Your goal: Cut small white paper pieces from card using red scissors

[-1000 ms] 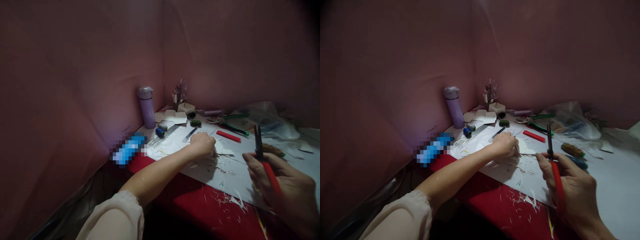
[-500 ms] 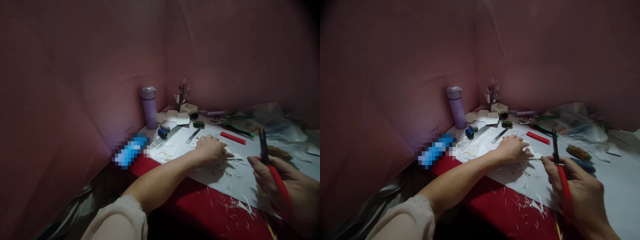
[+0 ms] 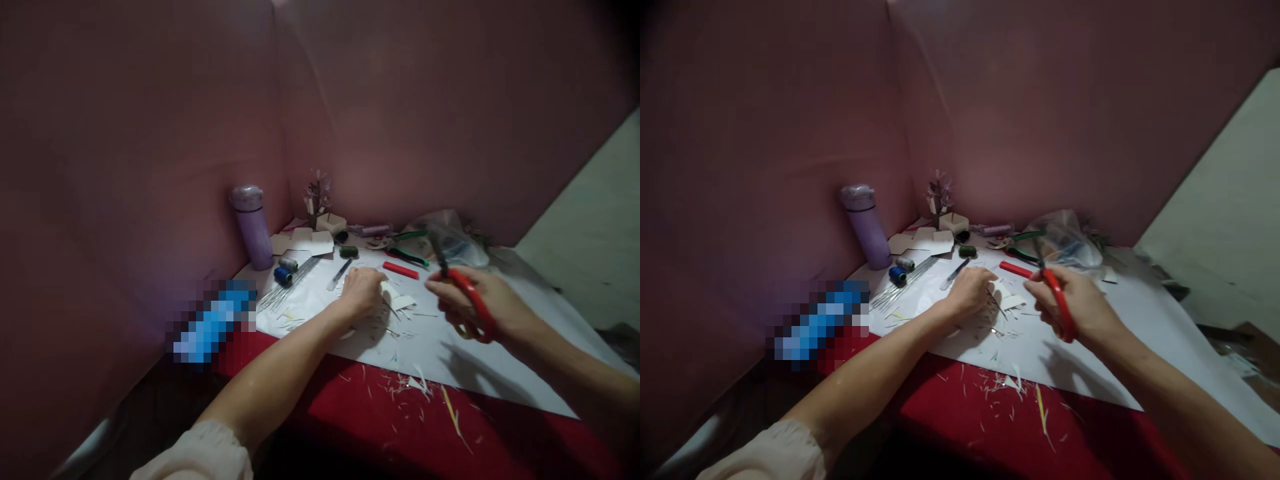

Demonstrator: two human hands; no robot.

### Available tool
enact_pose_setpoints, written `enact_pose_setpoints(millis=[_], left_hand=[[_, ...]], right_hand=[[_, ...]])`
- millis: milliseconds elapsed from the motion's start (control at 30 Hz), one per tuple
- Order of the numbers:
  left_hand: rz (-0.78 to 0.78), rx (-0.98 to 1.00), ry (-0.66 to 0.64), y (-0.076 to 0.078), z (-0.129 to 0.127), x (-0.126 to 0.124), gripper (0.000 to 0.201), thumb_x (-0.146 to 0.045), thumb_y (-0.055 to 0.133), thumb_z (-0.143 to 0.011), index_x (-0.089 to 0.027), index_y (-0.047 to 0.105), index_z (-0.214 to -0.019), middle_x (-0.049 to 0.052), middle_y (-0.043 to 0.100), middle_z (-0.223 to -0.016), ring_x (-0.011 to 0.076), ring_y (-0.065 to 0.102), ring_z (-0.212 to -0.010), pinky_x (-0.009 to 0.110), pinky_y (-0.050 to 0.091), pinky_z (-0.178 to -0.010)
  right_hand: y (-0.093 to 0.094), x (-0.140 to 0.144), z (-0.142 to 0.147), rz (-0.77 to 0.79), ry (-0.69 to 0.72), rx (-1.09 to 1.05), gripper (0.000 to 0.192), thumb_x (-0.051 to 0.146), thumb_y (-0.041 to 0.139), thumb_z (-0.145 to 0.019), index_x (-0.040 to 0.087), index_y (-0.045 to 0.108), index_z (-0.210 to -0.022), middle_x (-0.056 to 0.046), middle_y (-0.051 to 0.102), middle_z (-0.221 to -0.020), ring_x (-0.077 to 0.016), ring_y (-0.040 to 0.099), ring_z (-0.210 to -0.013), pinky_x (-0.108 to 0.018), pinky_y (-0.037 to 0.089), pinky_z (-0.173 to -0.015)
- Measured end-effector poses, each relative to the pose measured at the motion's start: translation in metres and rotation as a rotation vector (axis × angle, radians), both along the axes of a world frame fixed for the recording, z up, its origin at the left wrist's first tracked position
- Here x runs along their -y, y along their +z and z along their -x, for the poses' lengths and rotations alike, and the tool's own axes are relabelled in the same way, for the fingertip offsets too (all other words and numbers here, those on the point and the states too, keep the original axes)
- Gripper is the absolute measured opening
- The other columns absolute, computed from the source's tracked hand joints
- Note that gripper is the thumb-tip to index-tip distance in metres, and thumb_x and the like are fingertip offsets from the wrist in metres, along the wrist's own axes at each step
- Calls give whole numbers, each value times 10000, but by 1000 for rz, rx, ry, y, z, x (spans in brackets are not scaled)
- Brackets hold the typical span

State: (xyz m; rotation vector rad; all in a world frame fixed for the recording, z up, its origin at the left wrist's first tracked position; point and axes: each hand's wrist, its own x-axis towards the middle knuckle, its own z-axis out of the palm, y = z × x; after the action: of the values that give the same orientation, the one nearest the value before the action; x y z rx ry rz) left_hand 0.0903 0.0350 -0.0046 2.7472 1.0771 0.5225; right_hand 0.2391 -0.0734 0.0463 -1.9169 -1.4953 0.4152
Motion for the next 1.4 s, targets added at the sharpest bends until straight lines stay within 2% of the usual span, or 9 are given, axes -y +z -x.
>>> enact_pose_setpoints(millis=[100, 200, 367, 600, 767, 967, 1100, 1167, 1400], left_hand=[[-4, 10, 50, -4, -2, -6, 258, -225, 439, -848, -172, 649, -988, 97, 628, -1035, 235, 508, -1010, 356, 357, -853], [27, -8, 57, -7, -7, -9, 228, -361, 557, -799, -167, 663, -857, 104, 622, -992, 259, 493, -1006, 366, 368, -847], [90, 12, 43, -9, -13, -10, 273, -302, 622, -743, -179, 634, -986, 104, 569, -1075, 254, 471, -1031, 359, 363, -870], [233, 213, 52, -10, -13, -13, 416, -193, 689, -609, -191, 611, -1017, 81, 569, -1020, 248, 479, -1000, 355, 372, -864], [392, 522, 32, -8, -13, -18, 38, -185, 603, -659, -154, 580, -652, 15, 582, -701, 158, 530, -721, 287, 412, -713], [584, 852, 24, -1, -9, -13, 236, -344, 572, -697, -153, 470, -604, -16, 508, -595, 96, 487, -568, 233, 415, -567], [866, 1043, -70, 6, -7, -1, 329, -413, 695, -584, -133, 525, -611, -8, 539, -590, 88, 492, -527, 224, 419, -504], [939, 1120, -83, 9, -6, 4, 342, -400, 745, -533, -125, 555, -607, -9, 548, -577, 79, 486, -508, 211, 405, -483], [784, 1131, -6, 13, -1, 6, 333, -446, 650, -675, -132, 568, -601, -21, 508, -531, 85, 479, -474, 212, 391, -448]], right_hand=[[-13, -18, -7, 8, -77, 224, 194, 337, 606, -732, 183, 610, -850, -65, 630, -632, -229, 613, -596, -301, 395, -519], [-26, -31, -5, 24, -113, 363, 215, 300, 622, -721, 174, 640, -894, -121, 652, -668, -319, 627, -703, -341, 368, -570], [-40, -35, -1, 32, -112, 394, 315, 297, 668, -675, 173, 644, -963, -138, 689, -735, -333, 636, -727, -324, 344, -570], [-53, -32, -7, -84, -89, 189, 349, 230, 636, -652, 185, 648, -998, -85, 693, -765, -253, 630, -711, -299, 385, -582], [-52, -29, -12, -236, -88, -52, 331, 330, 615, -703, 169, 606, -992, -15, 650, -634, -173, 597, -554, -271, 435, -532], [-43, -20, 1, -394, -144, -254, 481, 471, 621, -731, 158, 535, -1086, -46, 653, -742, -179, 619, -622, -285, 486, -528], [-42, -17, 7, -462, -116, -408, 468, 419, 722, -655, 181, 573, -1029, -2, 603, -725, -151, 592, -623, -282, 502, -562], [-43, -16, 9, -466, -94, -462, 430, 389, 729, -656, 191, 585, -1010, 24, 569, -695, -125, 560, -569, -267, 490, -534], [-42, -16, 17, -432, -79, -594, 377, 338, 740, -637, 199, 554, -933, 34, 566, -698, -107, 547, -499, -257, 491, -468]])
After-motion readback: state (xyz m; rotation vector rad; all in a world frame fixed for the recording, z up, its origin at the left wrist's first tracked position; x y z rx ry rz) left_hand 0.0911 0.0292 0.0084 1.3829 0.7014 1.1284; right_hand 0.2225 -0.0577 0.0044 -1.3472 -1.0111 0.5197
